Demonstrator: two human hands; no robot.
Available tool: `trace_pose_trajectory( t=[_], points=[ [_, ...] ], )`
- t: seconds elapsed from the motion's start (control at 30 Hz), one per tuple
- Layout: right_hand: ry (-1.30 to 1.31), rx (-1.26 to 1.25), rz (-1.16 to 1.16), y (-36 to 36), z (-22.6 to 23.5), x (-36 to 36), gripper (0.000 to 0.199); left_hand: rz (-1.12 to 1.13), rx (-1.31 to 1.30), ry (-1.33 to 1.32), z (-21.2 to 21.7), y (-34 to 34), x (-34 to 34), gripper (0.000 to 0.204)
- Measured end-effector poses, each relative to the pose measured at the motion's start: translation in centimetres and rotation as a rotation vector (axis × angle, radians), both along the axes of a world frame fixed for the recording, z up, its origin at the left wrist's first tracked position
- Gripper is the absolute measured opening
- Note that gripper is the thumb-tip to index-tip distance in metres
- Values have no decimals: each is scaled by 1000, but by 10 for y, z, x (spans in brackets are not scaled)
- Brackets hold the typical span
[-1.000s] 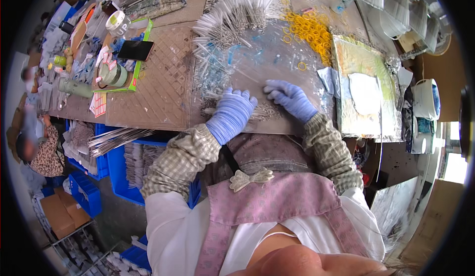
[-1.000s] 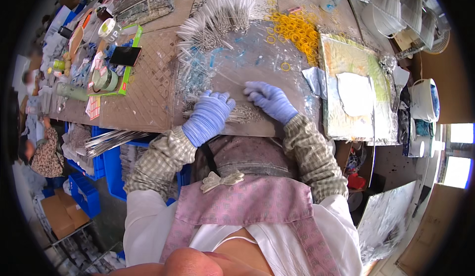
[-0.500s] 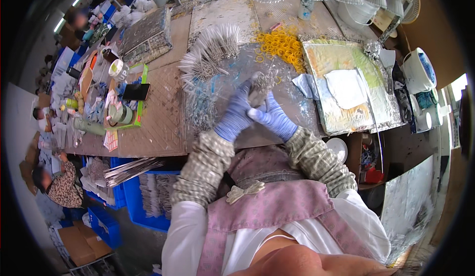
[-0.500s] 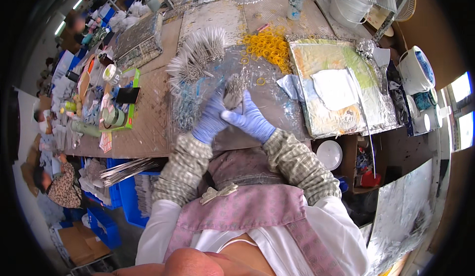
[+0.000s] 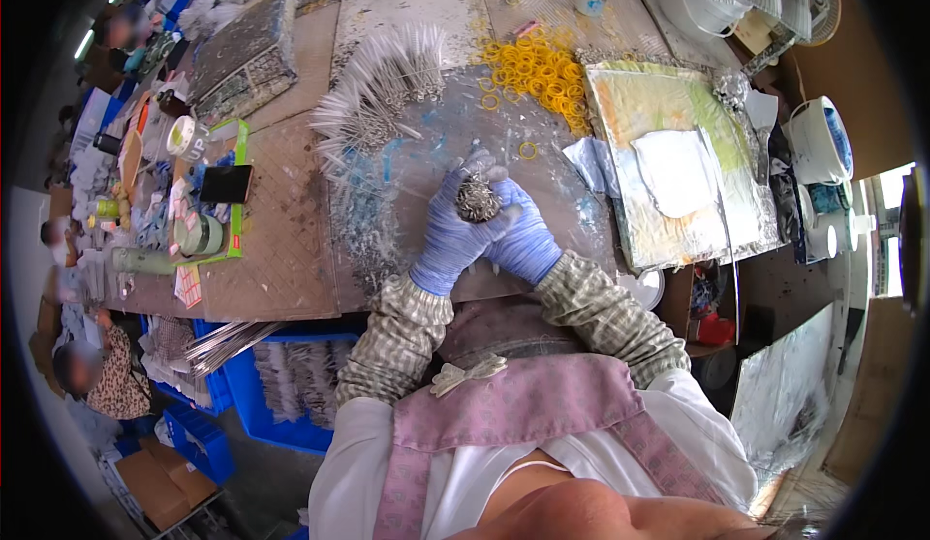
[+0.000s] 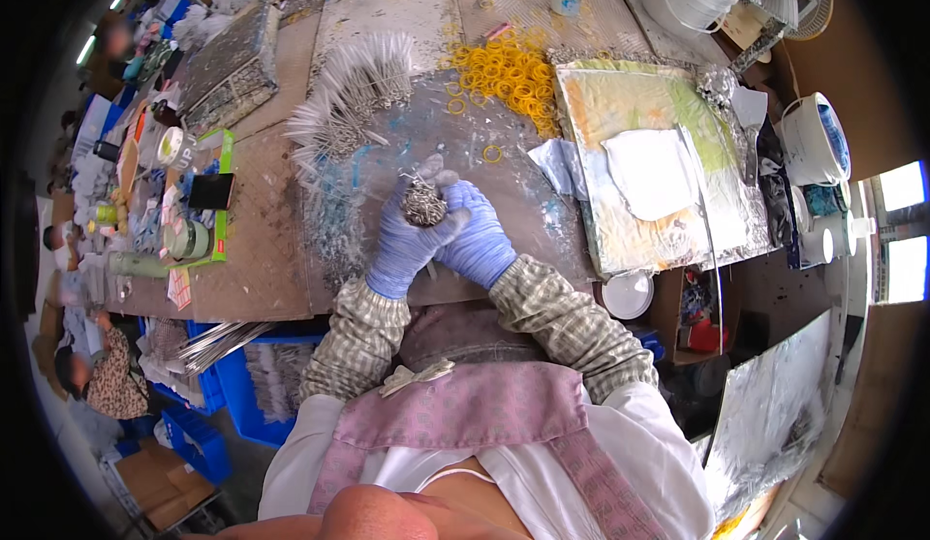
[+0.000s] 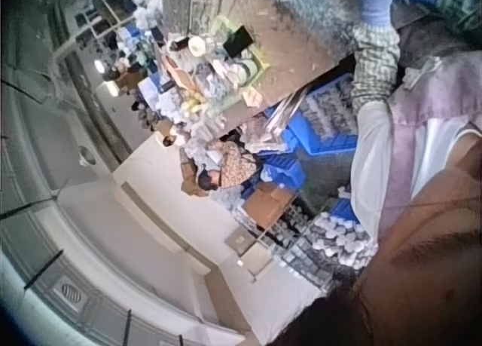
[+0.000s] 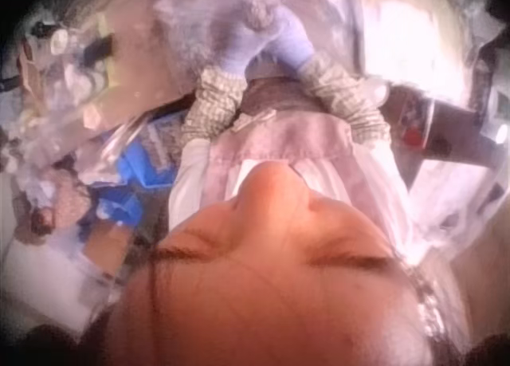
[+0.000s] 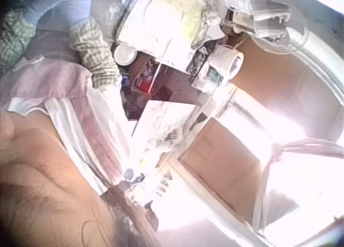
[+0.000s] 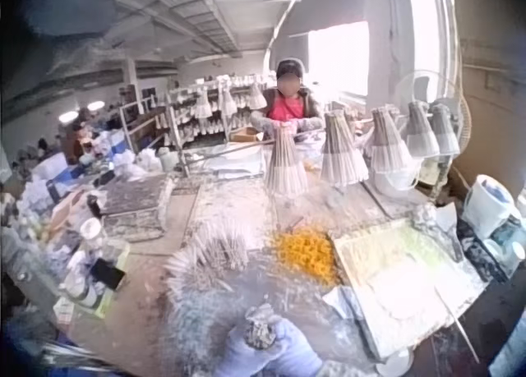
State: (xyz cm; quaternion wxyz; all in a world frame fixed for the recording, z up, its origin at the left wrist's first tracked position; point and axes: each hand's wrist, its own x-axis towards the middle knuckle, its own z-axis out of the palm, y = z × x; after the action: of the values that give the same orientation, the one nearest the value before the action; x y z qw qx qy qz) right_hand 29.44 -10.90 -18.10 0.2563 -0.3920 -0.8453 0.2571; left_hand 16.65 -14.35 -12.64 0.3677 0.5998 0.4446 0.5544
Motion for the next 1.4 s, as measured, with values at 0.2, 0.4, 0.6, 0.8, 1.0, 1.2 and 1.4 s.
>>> trace_pose_trajectory(
  t=[0.2,0.4,0.6,0.8,1.0,1.2,1.4],
  points=[
    [-231,-7,-242,5,74,71,68,154,-135,-467,-8,10,-2,42],
    [-374,118,-393,35,26,97,28,165,-162,-96,3,20,1,45],
    [104,53,-284,32,49,83,25,210,-98,55,13,24,-23,45],
    [317,295,-125,10,96,35,29,-17,-651,-850,28,12,-32,30],
    [218,319,428,5,85,31,35,-373,-874,-1192,-2,-2,-33,33],
    [535,-496,154,-7,87,48,73,184,-339,-592,22,-2,-23,32],
    [302,-243,121,-4,14,11,97,74,-12,-175,6,0,5,63]
  ],
)
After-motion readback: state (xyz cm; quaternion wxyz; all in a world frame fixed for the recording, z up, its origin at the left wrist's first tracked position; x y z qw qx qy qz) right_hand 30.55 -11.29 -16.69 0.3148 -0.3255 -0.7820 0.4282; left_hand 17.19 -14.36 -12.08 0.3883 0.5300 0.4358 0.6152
